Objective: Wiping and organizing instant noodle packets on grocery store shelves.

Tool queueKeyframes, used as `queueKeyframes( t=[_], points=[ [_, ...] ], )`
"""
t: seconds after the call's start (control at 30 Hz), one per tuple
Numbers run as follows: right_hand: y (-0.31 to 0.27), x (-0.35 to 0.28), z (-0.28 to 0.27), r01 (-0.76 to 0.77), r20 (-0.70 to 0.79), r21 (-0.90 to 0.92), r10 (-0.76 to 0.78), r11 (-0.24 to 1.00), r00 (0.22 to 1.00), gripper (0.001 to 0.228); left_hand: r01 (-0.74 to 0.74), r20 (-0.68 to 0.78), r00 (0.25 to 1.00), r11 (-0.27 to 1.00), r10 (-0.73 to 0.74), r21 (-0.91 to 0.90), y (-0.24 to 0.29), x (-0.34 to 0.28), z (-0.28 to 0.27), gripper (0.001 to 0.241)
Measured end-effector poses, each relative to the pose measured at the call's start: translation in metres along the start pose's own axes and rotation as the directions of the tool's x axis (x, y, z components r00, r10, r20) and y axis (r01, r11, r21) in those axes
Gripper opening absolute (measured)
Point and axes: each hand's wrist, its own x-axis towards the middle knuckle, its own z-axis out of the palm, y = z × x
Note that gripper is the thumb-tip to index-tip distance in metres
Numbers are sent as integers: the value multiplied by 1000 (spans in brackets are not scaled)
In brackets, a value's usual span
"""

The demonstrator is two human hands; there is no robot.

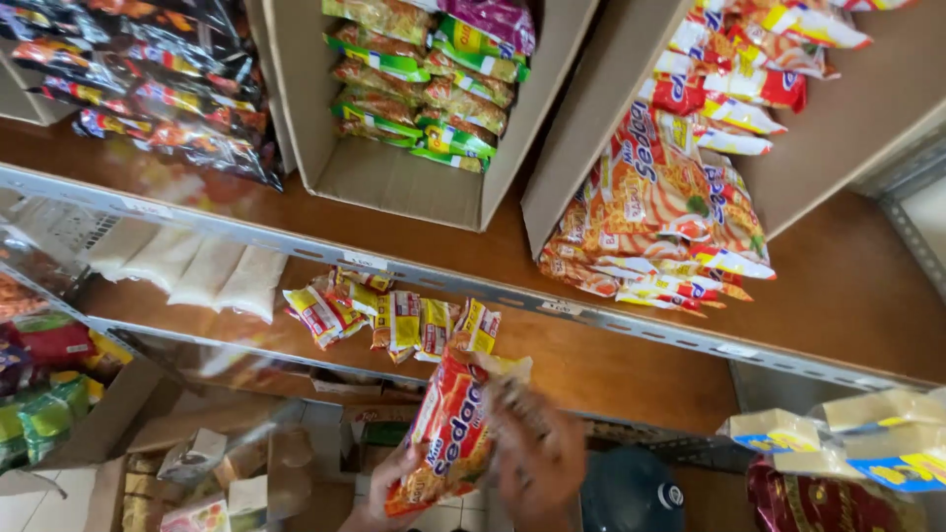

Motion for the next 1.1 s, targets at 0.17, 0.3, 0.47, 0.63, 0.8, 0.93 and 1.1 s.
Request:
queueKeyframes(
  t=[0.17,0.3,0.47,0.63,0.8,0.93,1.1],
  points=[
    [-18,-17,32,185,90,160,-201,970,975,14,-275,-33,961,960,273,-60,-5,11,-79,87],
    [9,19,16,-139,184,312,83,940,979,19,-116,85,990,993,115,5,28,-14,-38,80],
    [44,57,-11,-188,230,194,142,963,963,35,-41,135,989,981,67,-189,12,0,-110,77],
    [14,91,-17,-84,482,8,69,996,873,55,111,291,954,989,-79,-97,25,5,-102,78],
    [37,74,-18,-68,599,-30,73,997,797,32,235,203,956,968,-213,-88,26,20,-117,84],
    [48,59,-21,-106,584,-85,136,991,801,24,323,170,938,940,-303,-105,43,27,-81,111],
    [79,35,-28,-502,600,393,199,770,775,14,260,337,921,952,-194,-162,57,40,-39,105]
  ],
)
